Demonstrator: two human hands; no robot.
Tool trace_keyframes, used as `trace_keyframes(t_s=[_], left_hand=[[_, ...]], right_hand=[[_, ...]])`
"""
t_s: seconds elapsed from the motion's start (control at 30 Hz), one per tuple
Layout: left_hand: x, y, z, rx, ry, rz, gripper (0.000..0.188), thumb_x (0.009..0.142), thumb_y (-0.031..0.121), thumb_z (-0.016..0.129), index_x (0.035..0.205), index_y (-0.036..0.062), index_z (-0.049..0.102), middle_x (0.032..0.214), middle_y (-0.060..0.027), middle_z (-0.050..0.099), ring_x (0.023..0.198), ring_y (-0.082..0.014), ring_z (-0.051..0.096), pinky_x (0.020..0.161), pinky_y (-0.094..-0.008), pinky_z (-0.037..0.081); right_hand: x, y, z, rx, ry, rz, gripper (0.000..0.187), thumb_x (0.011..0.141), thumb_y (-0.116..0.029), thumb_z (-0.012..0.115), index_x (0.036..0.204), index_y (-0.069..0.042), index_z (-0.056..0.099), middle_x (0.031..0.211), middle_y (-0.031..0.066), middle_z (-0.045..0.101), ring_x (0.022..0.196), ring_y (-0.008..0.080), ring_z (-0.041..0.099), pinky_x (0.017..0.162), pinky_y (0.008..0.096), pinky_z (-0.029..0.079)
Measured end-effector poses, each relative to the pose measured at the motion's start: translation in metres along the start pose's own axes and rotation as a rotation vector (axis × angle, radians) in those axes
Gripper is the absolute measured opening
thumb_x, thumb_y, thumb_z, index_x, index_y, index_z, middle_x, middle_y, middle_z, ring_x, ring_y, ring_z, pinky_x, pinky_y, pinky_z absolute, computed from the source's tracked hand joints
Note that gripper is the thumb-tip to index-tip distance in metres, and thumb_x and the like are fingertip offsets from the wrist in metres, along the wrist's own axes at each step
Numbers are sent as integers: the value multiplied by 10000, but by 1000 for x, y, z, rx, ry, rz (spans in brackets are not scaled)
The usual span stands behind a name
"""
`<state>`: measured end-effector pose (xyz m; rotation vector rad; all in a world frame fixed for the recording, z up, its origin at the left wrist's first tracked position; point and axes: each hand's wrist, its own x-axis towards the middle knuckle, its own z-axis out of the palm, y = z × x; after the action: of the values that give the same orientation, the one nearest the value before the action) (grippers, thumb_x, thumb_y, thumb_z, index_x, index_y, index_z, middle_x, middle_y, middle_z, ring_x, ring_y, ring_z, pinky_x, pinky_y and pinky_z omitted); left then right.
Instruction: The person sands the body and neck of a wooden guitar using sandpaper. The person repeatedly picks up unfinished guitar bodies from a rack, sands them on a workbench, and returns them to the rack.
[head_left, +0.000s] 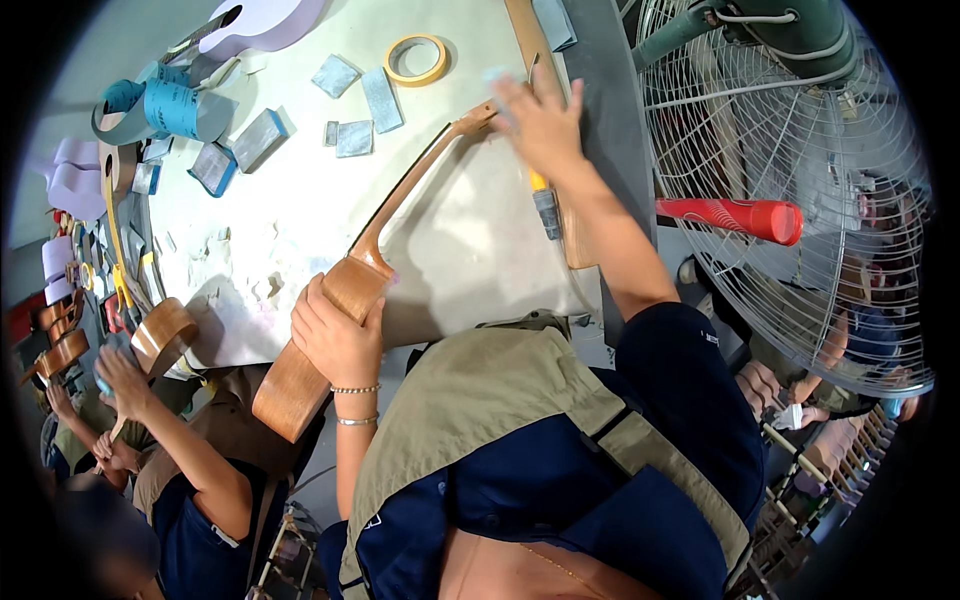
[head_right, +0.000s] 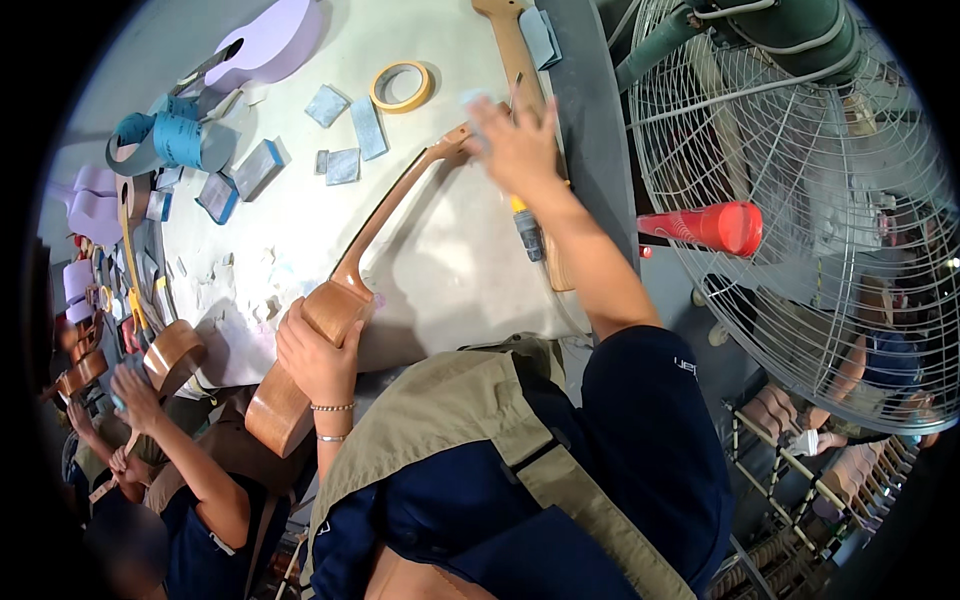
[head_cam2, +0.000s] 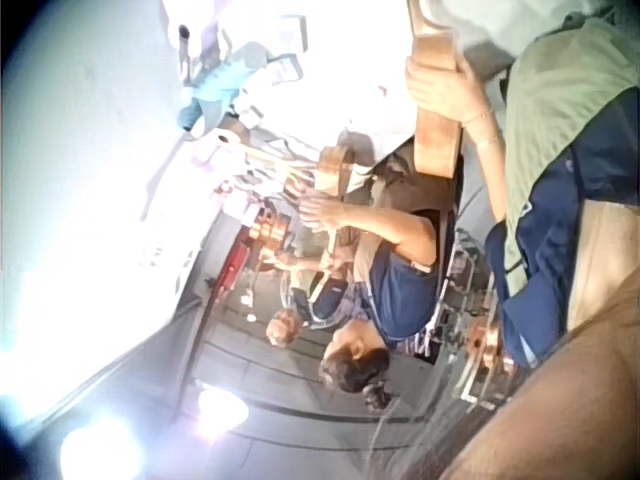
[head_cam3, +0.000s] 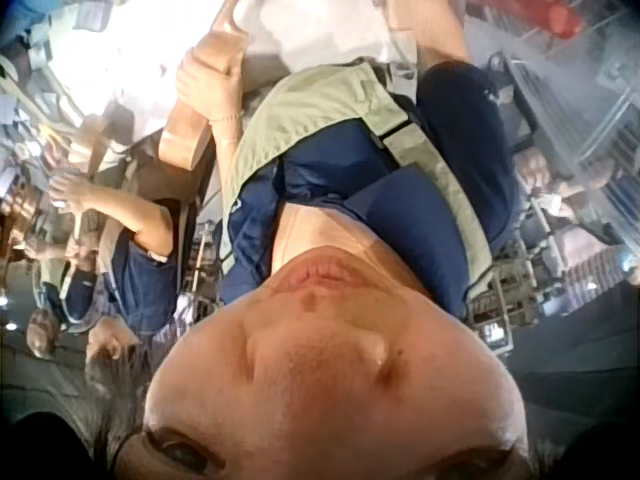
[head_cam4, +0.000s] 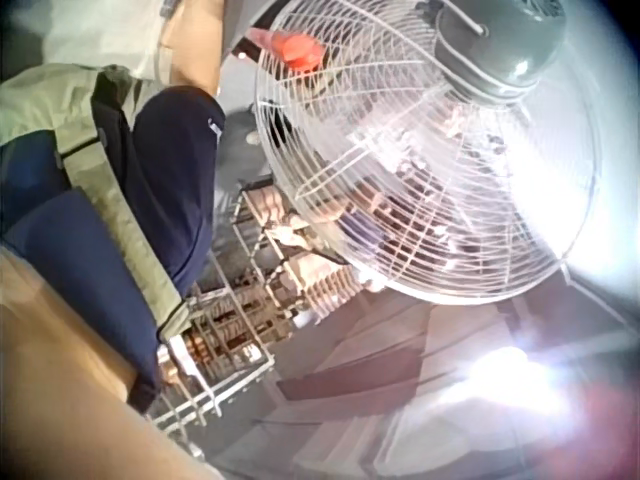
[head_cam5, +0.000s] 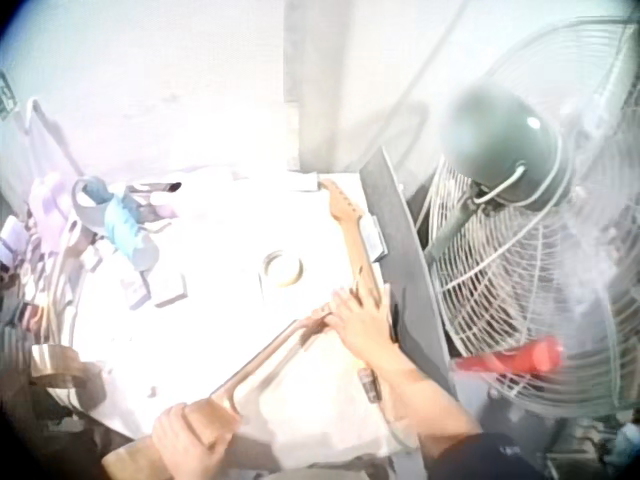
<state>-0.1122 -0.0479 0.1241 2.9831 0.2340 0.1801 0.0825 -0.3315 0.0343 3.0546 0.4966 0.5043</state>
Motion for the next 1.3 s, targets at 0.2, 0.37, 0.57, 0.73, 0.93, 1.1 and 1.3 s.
trace_keyframes(t_s=[0.2, 0.37, 0.57, 0.73, 0.93, 1.1, 1.3], left_hand=[[84, 12, -19, -213, -477, 127, 887, 707, 539, 670, 1276, -71, 369, 1163, -261, 490, 1076, -388, 486, 897, -426, 407], [166, 46, 81, -480, -804, 179, 692, 774, 387, 638, 1279, -23, 400, 1004, -234, 623, 969, -363, 592, 841, -381, 456], [142, 38, 60, -506, -504, 212, 277, 808, 203, 572, 1034, 51, 617, 902, -191, 644, 831, -364, 608, 755, -393, 474], [91, 12, -25, -527, -390, 28, 252, 819, 122, 594, 1061, 60, 630, 760, -123, 653, 635, -188, 610, 624, -290, 472], [46, -15, -43, -720, -222, -101, 241, 825, 68, 586, 1061, 57, 637, 578, 14, 493, 524, -43, 359, 495, -221, 351], [25, -29, -38, -761, -124, -72, 238, 827, 58, 575, 1055, 48, 642, 556, 29, 469, 517, -30, 353, 476, -221, 334], [15, -33, -36, -823, -82, -44, 232, 818, 39, 578, 1041, 25, 638, 578, 29, 497, 504, -26, 354, 461, -215, 328]], right_hand=[[2, 24, -13, 306, 82, 393, 478, 938, -347, 403, 1361, -127, 375, 1271, 94, 516, 1225, 297, 408, 1026, 528, 199], [-16, -4, -24, 1138, 213, 610, 453, 960, -246, 398, 1391, -125, 329, 1196, 216, 527, 992, 251, 582, 840, 322, 446], [-57, 2, -43, 1513, 216, 632, 403, 968, -220, 389, 1313, -16, 431, 1316, 141, 425, 874, 121, 561, 761, 258, 461], [-24, -22, -135, 1562, 188, 355, 385, 946, -283, 410, 1240, -74, 546, 1318, 104, 428, 988, 154, 497, 830, 295, 446], [10, -65, -189, 1261, 270, -307, 382, 932, -232, 429, 1242, -38, 537, 1297, 138, 437, 1129, 264, 458, 962, 365, 350], [20, -65, -197, 955, 260, -334, 321, 920, -182, 452, 1208, -113, 576, 1284, 121, 468, 1154, 310, 433, 980, 382, 337], [10, -94, -222, 957, 412, -483, 331, 851, -175, 565, 1157, -50, 571, 1162, 131, 526, 951, 316, 503, 878, 396, 411]])
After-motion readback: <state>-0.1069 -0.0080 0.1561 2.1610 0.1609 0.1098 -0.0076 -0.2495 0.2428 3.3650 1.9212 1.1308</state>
